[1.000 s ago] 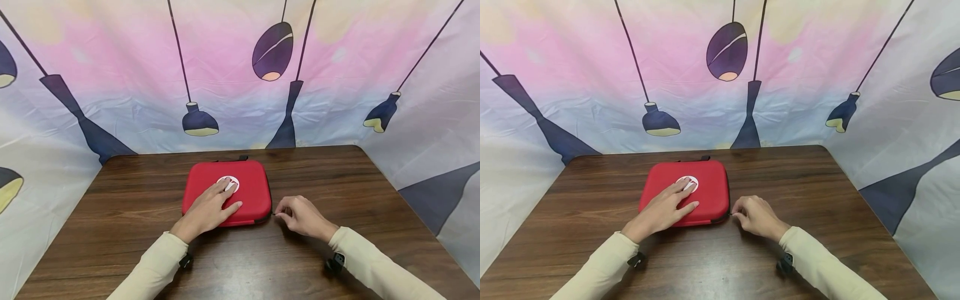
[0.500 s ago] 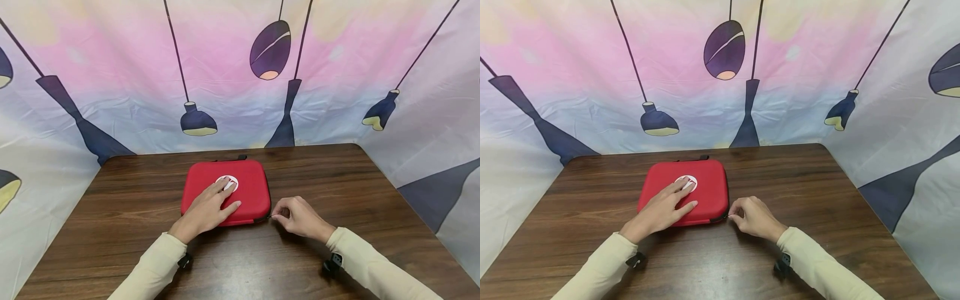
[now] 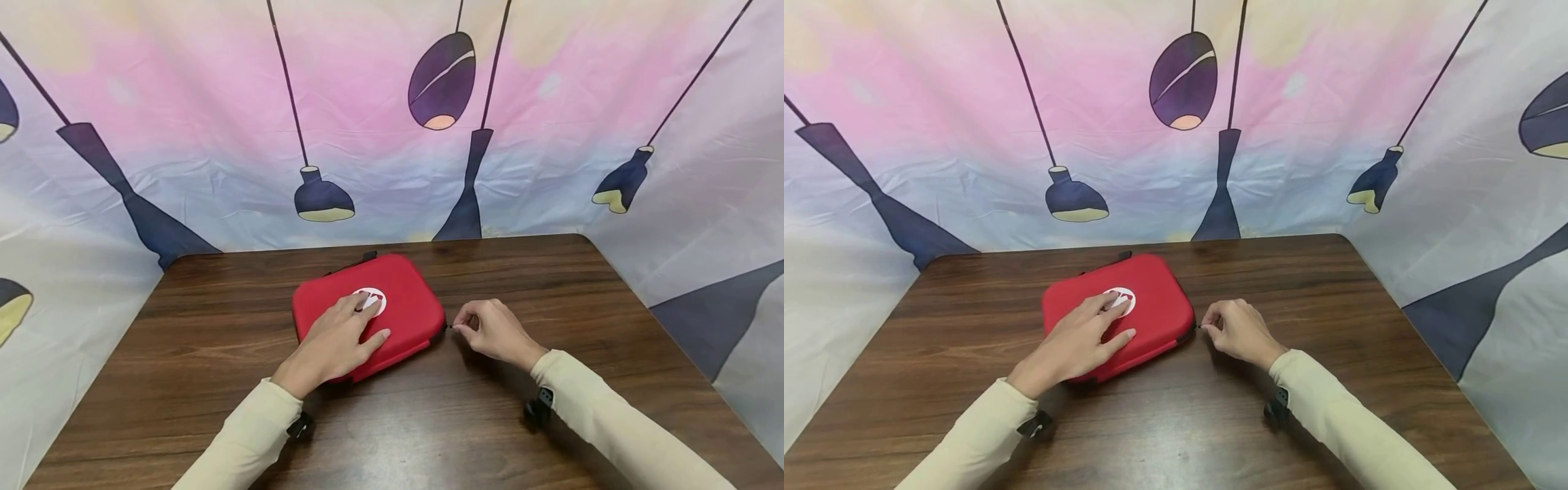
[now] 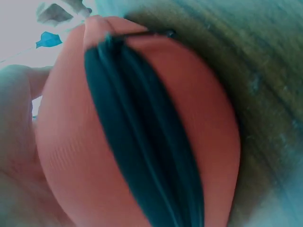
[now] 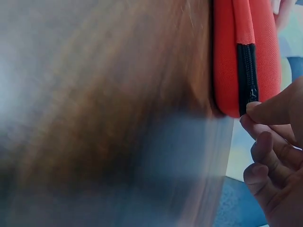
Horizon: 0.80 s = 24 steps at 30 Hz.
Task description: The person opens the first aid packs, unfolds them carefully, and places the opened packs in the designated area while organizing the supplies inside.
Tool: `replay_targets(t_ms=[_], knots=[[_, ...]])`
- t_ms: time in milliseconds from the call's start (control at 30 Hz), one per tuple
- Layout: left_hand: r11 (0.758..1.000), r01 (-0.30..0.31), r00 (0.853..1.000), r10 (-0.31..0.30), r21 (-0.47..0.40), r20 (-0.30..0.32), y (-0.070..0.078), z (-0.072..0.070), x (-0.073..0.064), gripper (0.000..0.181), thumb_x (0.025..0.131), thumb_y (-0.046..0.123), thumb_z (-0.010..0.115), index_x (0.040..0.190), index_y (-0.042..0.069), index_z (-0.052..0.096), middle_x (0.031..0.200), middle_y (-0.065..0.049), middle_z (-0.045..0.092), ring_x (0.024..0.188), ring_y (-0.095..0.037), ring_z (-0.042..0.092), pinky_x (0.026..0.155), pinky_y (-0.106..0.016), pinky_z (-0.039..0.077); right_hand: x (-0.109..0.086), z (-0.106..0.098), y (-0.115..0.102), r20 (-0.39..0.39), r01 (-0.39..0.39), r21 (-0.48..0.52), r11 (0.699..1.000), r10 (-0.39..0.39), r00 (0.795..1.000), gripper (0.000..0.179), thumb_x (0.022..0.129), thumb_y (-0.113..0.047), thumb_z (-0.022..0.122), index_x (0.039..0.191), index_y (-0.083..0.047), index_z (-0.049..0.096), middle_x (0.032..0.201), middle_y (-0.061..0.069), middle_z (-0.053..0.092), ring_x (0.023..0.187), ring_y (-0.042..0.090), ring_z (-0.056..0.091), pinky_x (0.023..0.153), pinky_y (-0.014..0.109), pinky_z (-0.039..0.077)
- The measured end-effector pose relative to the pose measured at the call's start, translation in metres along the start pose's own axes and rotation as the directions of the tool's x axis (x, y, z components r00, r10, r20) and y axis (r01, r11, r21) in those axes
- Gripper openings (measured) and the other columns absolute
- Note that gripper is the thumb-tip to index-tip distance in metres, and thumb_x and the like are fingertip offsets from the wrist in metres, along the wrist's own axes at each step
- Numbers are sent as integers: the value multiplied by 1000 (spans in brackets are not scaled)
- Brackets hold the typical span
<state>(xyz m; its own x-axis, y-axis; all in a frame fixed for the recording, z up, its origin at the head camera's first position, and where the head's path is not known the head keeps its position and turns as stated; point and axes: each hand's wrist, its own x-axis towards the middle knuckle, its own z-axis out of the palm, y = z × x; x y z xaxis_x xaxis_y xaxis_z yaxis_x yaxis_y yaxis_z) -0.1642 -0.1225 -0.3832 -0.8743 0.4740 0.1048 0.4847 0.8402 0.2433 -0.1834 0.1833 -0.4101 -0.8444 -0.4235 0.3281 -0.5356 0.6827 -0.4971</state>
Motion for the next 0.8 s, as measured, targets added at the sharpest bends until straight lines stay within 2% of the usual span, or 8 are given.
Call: replay_targets(t_ms=[233,400,800], knots=[[999,13,999,-12,43,-45,0,-3,-1,58,94,46,67,140,12,60,139,-16,50,128,-33,47,105,-48,45,25,0,11,7,-38,1,999,38,999,9,86,-6,76,79,-12,75,69,-9,66,57,3,55,55,27,48],[999,6,998,-4,43,-57,0,-4,-2,57,94,45,68,138,11,61,138,-16,51,127,-33,48,105,-48,45,46,2,16,12,-83,-17,996,83,996,7,87,-8,75,80,-11,75,70,-7,68,62,6,60,59,30,51],[999,-40,999,40,29,14,3,-6,-4,68,94,49,67,144,4,55,152,-15,46,142,-36,40,117,-52,32,83,10,20,-7,-143,-60,988,142,990,6,88,-10,73,83,-10,76,74,-2,71,66,14,63,62,35,52]])
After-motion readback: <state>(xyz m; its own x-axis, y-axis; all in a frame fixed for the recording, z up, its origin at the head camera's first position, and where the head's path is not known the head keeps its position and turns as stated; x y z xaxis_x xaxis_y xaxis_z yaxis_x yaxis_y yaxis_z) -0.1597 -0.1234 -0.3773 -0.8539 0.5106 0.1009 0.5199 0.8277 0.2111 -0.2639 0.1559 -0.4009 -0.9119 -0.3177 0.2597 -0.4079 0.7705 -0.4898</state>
